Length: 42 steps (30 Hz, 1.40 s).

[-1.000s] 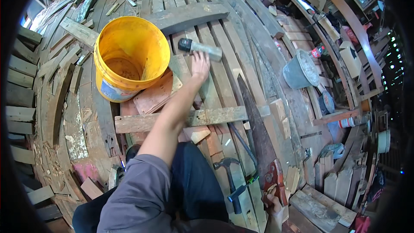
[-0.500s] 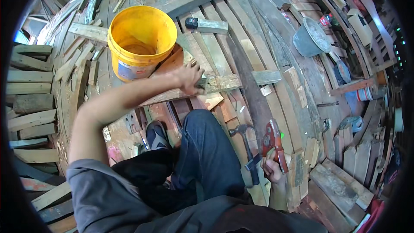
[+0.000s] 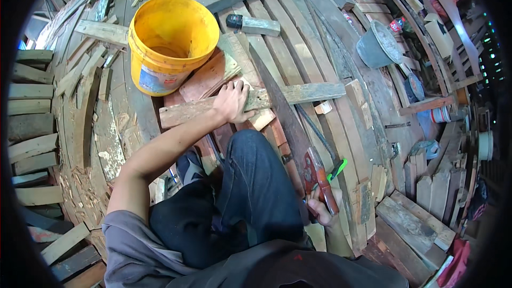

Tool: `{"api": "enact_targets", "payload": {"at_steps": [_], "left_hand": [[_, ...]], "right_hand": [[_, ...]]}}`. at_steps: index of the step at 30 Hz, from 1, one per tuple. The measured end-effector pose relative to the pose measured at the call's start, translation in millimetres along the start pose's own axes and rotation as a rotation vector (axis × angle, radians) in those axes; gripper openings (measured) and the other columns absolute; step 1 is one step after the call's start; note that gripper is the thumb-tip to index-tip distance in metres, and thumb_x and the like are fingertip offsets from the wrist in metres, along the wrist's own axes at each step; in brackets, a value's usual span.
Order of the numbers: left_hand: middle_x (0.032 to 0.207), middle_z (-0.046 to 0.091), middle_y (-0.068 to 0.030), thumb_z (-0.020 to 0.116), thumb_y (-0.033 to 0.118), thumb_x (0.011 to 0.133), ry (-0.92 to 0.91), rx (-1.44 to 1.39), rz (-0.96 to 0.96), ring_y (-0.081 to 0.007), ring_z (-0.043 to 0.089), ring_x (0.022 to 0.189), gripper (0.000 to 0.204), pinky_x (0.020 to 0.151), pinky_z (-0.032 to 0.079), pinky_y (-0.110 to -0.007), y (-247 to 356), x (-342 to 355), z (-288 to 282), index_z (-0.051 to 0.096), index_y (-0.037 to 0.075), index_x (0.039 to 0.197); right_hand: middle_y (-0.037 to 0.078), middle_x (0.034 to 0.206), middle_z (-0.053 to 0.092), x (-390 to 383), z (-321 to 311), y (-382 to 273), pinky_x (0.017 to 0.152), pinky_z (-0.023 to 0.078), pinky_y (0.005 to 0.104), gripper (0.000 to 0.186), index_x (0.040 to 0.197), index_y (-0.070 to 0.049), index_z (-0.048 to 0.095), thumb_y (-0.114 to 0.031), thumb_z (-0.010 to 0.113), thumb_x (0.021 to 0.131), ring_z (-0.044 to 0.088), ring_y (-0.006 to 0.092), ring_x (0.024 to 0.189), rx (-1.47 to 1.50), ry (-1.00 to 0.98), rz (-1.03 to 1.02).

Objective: Sawing a piece of wood by hand while sitting on the floor of a workshop.

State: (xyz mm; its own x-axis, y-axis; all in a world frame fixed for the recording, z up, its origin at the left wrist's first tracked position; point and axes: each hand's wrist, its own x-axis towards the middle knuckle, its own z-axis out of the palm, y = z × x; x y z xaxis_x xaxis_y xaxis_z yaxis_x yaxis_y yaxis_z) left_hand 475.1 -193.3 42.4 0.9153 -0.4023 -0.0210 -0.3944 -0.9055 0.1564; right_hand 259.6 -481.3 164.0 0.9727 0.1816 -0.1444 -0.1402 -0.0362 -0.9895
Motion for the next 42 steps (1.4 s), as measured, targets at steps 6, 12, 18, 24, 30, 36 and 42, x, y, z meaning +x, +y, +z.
{"api": "enact_targets", "payload": {"at_steps": [6, 12, 18, 24, 30, 36, 42], "left_hand": [[0.113, 0.051, -0.0242, 0.057, 0.066, 0.077, -0.024, 0.029, -0.02, -0.037, 0.054, 0.102, 0.084, 0.083, 0.048, -0.045, 3.8, 2.3, -0.6, 0.049, -0.006, 0.118], [0.112, 0.051, -0.0231, 0.057, 0.064, 0.079, -0.024, 0.025, -0.001, -0.036, 0.053, 0.103, 0.082, 0.083, 0.047, -0.043, 3.4, -0.5, -0.4, 0.049, -0.009, 0.115], [0.109, 0.052, -0.0212, 0.058, 0.062, 0.079, 0.016, 0.02, 0.008, -0.0342, 0.052, 0.1, 0.08, 0.084, 0.046, -0.042, 3.2, 0.0, 10.1, 0.05, -0.01, 0.113], [0.11, 0.052, -0.0213, 0.057, 0.062, 0.079, 0.113, 0.143, 0.147, -0.0344, 0.051, 0.101, 0.084, 0.089, 0.042, -0.041, 6.3, 4.7, 7.7, 0.048, -0.012, 0.117], [0.115, 0.051, -0.0233, 0.058, 0.06, 0.08, 0.08, 0.066, 0.144, -0.0354, 0.05, 0.103, 0.085, 0.091, 0.041, -0.043, -1.4, 11.1, 20.5, 0.046, -0.013, 0.122], [0.102, 0.05, -0.02, 0.059, 0.056, 0.08, 0.057, 0.008, 0.067, -0.0342, 0.05, 0.098, 0.071, 0.088, 0.042, -0.043, 10.7, 7.2, 11.5, 0.049, -0.009, 0.107], [0.105, 0.051, -0.0205, 0.06, 0.055, 0.079, 0.033, 0.056, 0.048, -0.0344, 0.05, 0.101, 0.072, 0.089, 0.042, -0.042, 14.0, 6.5, 5.6, 0.049, -0.009, 0.11]], "right_hand": [[0.002, 0.052, 0.045, 2.1, 5.3, -6.1, 0.047, 0.037, 0.0263, 0.024, 0.062, -0.004, 0.045, -0.002, 0.063, 0.077, 0.046, 0.0115, 0.047, -0.024, 0.029, -0.016], [0.001, 0.05, 0.043, -4.9, 14.9, 1.4, 0.041, 0.03, 0.0246, 0.025, 0.061, -0.005, 0.042, 0.002, 0.058, 0.079, 0.04, 0.0084, 0.041, -0.074, 0.072, 0.095], [0.001, 0.051, 0.045, -16.0, 4.7, -1.4, 0.04, 0.032, 0.0244, 0.021, 0.064, -0.003, 0.047, -0.001, 0.057, 0.081, 0.042, 0.0091, 0.041, 0.228, 0.127, 0.23], [0.003, 0.05, 0.047, -26.8, 9.0, -5.1, 0.043, 0.034, 0.0268, 0.024, 0.059, -0.002, 0.048, -0.002, 0.059, 0.08, 0.044, 0.0097, 0.044, -0.203, 0.132, 0.07], [0.004, 0.051, 0.045, -10.9, 30.9, -31.5, 0.045, 0.033, 0.0287, 0.025, 0.06, -0.002, 0.047, -0.001, 0.061, 0.081, 0.042, 0.0111, 0.046, 0.034, 0.158, 0.211], [0.002, 0.055, 0.044, 9.2, 39.8, -49.2, 0.046, 0.033, 0.0276, 0.026, 0.064, -0.003, 0.046, -0.004, 0.065, 0.083, 0.04, 0.0092, 0.05, -0.286, 0.058, 0.09], [0.0, 0.055, 0.046, -2.7, 22.1, -76.9, 0.044, 0.037, 0.0252, 0.022, 0.071, -0.004, 0.048, -0.008, 0.063, 0.087, 0.045, 0.0076, 0.046, -0.197, -0.018, 0.269]]}}
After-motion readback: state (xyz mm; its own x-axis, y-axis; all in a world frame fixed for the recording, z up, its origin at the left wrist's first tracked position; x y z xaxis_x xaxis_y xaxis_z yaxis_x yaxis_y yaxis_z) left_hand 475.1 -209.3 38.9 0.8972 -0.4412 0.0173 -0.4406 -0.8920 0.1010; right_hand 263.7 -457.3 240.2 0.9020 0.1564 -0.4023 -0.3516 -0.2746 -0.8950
